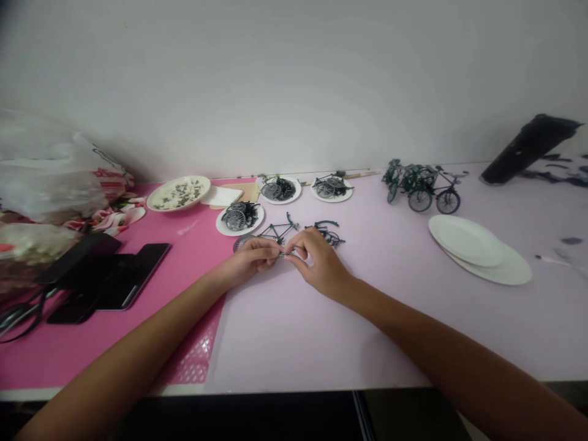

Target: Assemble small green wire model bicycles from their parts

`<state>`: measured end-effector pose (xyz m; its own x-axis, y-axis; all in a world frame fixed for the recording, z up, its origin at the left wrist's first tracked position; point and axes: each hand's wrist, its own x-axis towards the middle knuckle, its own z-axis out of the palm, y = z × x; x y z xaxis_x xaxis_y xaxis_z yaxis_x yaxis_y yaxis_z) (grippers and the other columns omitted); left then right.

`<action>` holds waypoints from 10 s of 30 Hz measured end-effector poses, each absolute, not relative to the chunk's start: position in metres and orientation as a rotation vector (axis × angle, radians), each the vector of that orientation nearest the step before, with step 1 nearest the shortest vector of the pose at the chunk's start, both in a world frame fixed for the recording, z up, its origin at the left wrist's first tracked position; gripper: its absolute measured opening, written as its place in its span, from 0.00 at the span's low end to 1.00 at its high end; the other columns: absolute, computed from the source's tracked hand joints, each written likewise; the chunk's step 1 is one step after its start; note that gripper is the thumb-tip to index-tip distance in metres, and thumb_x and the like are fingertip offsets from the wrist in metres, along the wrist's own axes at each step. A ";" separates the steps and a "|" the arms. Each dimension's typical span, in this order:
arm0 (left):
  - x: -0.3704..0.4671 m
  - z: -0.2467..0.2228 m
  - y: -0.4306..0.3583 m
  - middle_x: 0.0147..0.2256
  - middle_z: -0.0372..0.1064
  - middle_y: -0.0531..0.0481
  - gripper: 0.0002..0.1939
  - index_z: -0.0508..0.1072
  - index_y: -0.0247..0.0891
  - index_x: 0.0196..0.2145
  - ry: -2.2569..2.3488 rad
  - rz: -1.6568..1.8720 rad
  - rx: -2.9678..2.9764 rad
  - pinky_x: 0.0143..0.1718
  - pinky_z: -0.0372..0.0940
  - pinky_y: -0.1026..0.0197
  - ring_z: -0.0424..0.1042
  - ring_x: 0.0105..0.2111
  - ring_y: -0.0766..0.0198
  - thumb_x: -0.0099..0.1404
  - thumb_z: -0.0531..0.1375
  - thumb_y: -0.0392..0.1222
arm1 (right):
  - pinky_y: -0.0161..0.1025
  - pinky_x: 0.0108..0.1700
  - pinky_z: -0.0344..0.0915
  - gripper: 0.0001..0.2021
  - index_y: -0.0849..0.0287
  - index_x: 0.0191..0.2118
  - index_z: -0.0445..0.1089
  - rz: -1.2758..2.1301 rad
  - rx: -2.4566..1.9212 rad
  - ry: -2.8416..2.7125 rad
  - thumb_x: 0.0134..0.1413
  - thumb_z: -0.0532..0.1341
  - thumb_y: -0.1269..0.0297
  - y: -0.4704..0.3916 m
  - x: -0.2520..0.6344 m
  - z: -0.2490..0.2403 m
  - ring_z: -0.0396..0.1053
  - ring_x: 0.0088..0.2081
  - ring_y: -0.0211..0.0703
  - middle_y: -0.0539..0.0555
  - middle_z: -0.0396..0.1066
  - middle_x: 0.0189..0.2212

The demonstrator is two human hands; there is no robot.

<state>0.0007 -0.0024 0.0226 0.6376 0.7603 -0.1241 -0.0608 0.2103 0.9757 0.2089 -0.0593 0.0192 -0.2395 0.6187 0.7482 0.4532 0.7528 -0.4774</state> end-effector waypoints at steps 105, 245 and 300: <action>0.003 0.021 -0.002 0.26 0.73 0.50 0.17 0.80 0.32 0.31 0.657 0.633 1.220 0.27 0.59 0.63 0.66 0.22 0.70 0.54 0.73 0.50 | 0.50 0.41 0.67 0.16 0.50 0.32 0.59 0.147 -0.854 -1.843 0.58 0.66 0.75 -0.061 0.206 0.022 0.71 0.38 0.50 0.48 0.68 0.27; -0.015 0.030 0.002 0.39 0.80 0.46 0.16 0.78 0.43 0.43 1.024 0.912 2.914 0.52 0.57 0.46 0.75 0.37 0.57 0.77 0.49 0.37 | 0.46 0.46 0.73 0.30 0.51 0.31 0.51 0.994 -1.048 -1.015 0.45 0.76 0.48 -0.044 0.212 0.015 0.80 0.39 0.49 0.51 0.78 0.33; 0.005 0.023 -0.016 0.37 0.76 0.42 0.12 0.80 0.37 0.42 0.898 1.357 2.621 0.44 0.65 0.52 0.72 0.39 0.56 0.75 0.57 0.41 | 0.51 0.55 0.71 0.32 0.53 0.29 0.53 1.225 -0.895 -0.877 0.40 0.81 0.56 -0.044 0.213 0.016 0.82 0.41 0.51 0.53 0.82 0.39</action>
<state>0.0054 -0.0164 0.0235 0.4443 0.5190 0.7302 0.4695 -0.8291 0.3036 0.2126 -0.0437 0.0164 0.1271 0.9894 0.0704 -0.3856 0.1147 -0.9155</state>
